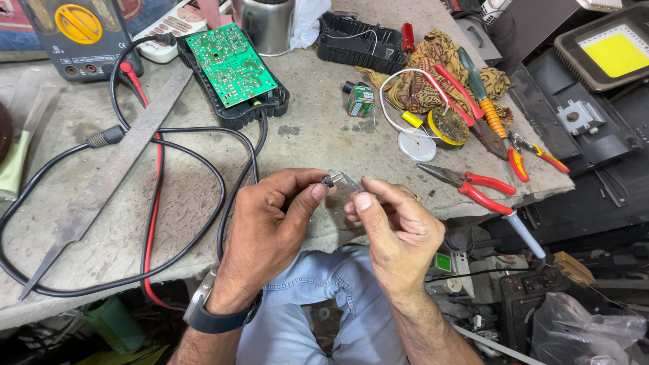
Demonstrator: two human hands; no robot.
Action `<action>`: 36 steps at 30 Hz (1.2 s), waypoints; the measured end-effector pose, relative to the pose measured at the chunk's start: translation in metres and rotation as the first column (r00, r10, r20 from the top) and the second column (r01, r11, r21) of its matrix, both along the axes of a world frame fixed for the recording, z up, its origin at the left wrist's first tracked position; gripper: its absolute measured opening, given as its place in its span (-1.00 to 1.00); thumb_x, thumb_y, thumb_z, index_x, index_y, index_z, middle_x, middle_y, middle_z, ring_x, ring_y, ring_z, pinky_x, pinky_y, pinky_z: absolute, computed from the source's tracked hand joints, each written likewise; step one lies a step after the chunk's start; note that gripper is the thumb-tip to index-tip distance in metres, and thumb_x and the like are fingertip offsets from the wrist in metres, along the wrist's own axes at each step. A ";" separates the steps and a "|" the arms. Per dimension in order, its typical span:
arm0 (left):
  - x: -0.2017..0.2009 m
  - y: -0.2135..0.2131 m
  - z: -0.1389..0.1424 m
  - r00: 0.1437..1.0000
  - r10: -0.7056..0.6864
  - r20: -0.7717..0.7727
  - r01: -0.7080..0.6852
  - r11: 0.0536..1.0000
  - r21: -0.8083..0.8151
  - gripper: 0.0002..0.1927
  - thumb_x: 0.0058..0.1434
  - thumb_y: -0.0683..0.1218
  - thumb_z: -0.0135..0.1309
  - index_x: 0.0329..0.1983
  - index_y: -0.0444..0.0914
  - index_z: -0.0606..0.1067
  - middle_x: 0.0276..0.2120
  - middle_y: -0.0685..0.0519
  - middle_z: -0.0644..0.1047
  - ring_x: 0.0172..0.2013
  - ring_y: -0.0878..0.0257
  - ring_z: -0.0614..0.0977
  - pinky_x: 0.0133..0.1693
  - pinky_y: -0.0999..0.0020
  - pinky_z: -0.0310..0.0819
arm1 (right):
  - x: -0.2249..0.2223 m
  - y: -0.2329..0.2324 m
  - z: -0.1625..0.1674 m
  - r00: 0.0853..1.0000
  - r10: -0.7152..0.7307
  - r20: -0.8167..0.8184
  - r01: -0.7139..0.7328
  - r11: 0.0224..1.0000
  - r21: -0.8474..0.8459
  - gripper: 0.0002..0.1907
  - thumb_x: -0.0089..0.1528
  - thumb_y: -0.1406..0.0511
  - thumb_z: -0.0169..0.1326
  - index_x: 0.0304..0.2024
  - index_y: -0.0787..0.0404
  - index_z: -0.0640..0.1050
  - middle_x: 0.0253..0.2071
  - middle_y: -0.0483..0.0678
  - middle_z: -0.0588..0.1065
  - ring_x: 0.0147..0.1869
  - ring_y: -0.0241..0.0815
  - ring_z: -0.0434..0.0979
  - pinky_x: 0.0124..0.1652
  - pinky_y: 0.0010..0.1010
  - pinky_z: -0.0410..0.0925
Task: The person solders a small electronic component onto a wire, trims the leads with pliers, and inspects the joint using a magnifying glass. The work is performed on a cluttered bench with tools and a circuit board nearby.
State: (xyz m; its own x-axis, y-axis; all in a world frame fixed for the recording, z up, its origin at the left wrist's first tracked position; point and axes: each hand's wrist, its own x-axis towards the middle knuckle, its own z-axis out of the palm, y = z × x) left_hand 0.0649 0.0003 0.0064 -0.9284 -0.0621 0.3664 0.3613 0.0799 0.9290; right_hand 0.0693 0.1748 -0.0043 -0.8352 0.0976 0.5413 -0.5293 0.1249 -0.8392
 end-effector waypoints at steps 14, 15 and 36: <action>0.008 0.007 0.004 0.984 0.169 -0.052 -0.169 0.986 0.002 -0.87 0.20 -0.18 0.29 -0.22 -0.33 0.65 -0.43 0.06 0.71 -0.43 0.47 0.69 -0.40 0.58 0.59 | 0.005 -0.011 -0.002 0.885 -0.106 -0.453 0.283 0.895 0.344 -0.76 0.20 0.55 0.28 -0.09 0.34 0.61 -0.25 0.04 0.60 -0.21 -0.25 0.64 -0.17 -0.49 0.47; 0.008 0.007 0.005 0.985 0.168 -0.046 -0.168 0.986 0.001 -0.87 0.19 -0.18 0.30 -0.23 -0.33 0.66 -0.44 0.06 0.71 -0.44 0.47 0.69 -0.41 0.57 0.59 | 0.003 -0.012 -0.002 0.888 -0.110 -0.447 0.283 0.897 0.340 -0.77 0.21 0.55 0.28 -0.09 0.34 0.61 -0.27 0.03 0.60 -0.23 -0.25 0.63 -0.19 -0.50 0.46; 0.006 0.004 0.008 0.989 0.146 -0.013 -0.146 0.989 -0.020 -0.78 0.20 -0.16 0.28 -0.10 -0.33 0.65 -0.45 0.07 0.69 -0.48 0.51 0.58 -0.46 0.58 0.48 | -0.003 -0.013 -0.002 0.868 -0.136 -0.477 0.334 0.871 0.360 -0.76 0.26 0.53 0.28 -0.02 0.35 0.61 -0.27 0.02 0.59 -0.28 -0.27 0.58 -0.25 -0.51 0.41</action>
